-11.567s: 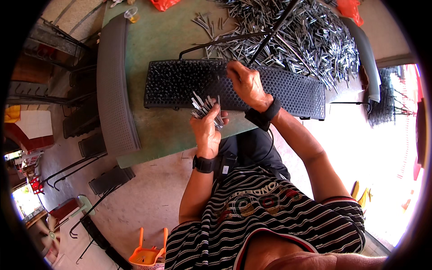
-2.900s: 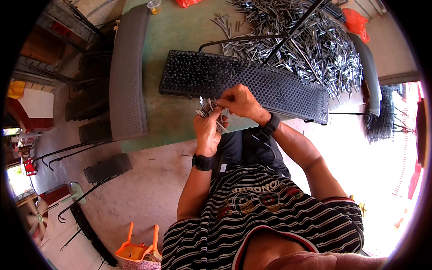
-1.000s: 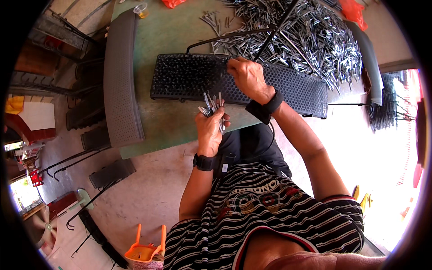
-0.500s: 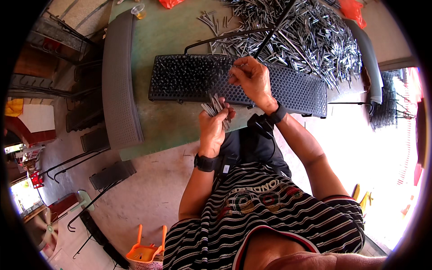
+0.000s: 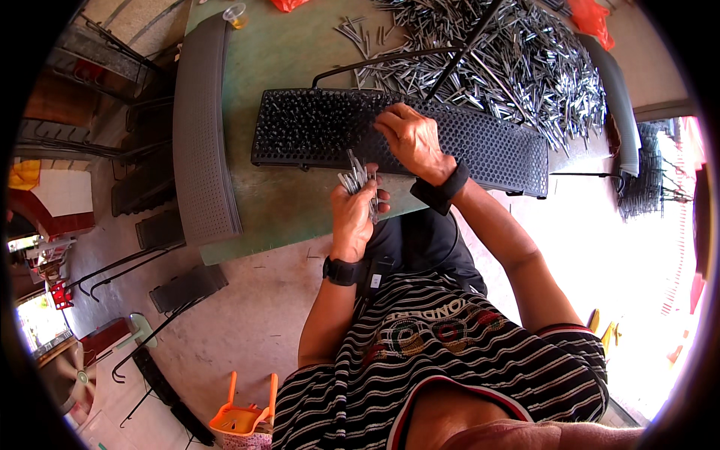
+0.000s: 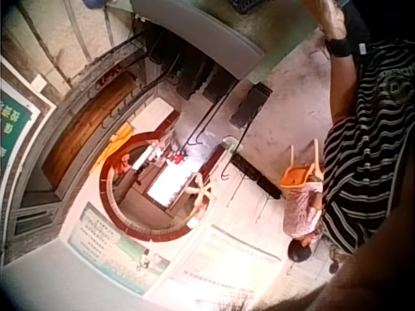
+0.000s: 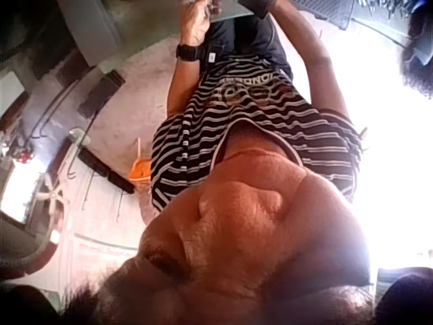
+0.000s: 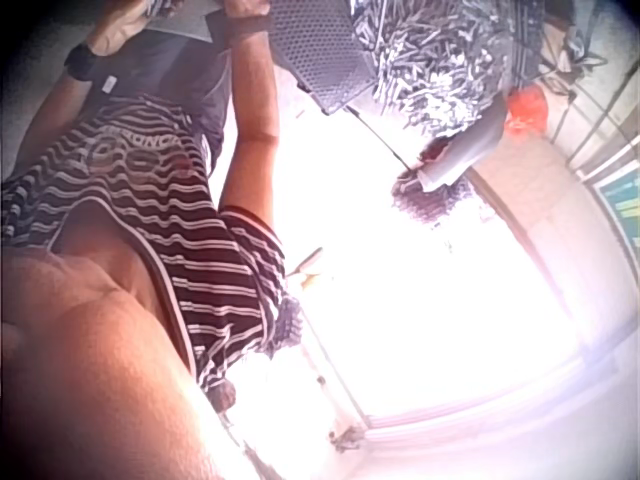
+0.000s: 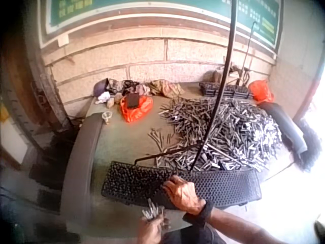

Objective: The person picks up metal brackets from a table by hand and places them into a black plastic tray.

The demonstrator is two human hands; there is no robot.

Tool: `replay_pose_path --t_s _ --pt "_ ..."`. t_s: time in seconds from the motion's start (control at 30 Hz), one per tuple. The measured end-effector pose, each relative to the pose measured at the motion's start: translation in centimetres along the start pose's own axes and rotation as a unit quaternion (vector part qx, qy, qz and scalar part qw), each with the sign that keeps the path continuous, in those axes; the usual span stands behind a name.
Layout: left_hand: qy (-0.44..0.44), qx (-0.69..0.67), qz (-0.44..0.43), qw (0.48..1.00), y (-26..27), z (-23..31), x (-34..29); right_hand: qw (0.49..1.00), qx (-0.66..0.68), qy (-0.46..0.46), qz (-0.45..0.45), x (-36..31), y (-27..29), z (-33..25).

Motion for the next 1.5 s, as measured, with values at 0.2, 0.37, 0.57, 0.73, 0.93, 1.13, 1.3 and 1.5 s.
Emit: replay_pose_path --t_s 0.2,0.37,0.57,0.73,0.93,1.13,1.3,1.5 --pt "0.018 -0.028 -0.071 0.997 -1.0 -0.4 0.1 0.856 0.358 -0.238 -0.288 -3.3 -4.3 0.8" --pt "0.014 0.011 -0.076 0.997 -1.4 -0.7 0.2 0.880 0.327 -0.327 -0.106 -3.2 -1.8 3.5" --pt "0.021 0.026 -0.059 0.998 -0.8 -1.4 0.4 0.901 0.308 -0.300 0.054 -1.8 0.3 3.2" --pt "0.020 0.031 -0.066 0.997 -0.6 -1.2 0.4 0.953 0.215 -0.208 0.041 -1.5 -0.7 2.5" --pt "0.017 0.039 -0.056 0.998 -0.3 -0.9 0.1 1.000 0.011 0.012 -0.006 -0.1 -0.5 -0.7" --pt "0.019 0.049 -0.066 0.996 -0.7 -0.7 0.0 0.938 0.212 -0.189 -0.200 -1.6 -2.8 0.7" --pt "0.032 0.080 -0.075 0.993 -0.8 -1.5 0.1 0.914 0.274 -0.282 -0.099 -2.0 -2.1 2.9" --pt "0.028 0.057 -0.051 0.997 -0.1 -1.5 0.2 0.906 0.307 -0.277 0.086 -1.3 0.1 2.1"
Point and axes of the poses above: each hand's wrist, its own x-axis towards the middle knuckle, its own y-axis out of the back of the hand, z = x × y, the point moved 9 cm from there along x, towards the middle knuckle, and after that the axes turned 5 degrees about y, right-handed, at the moved point
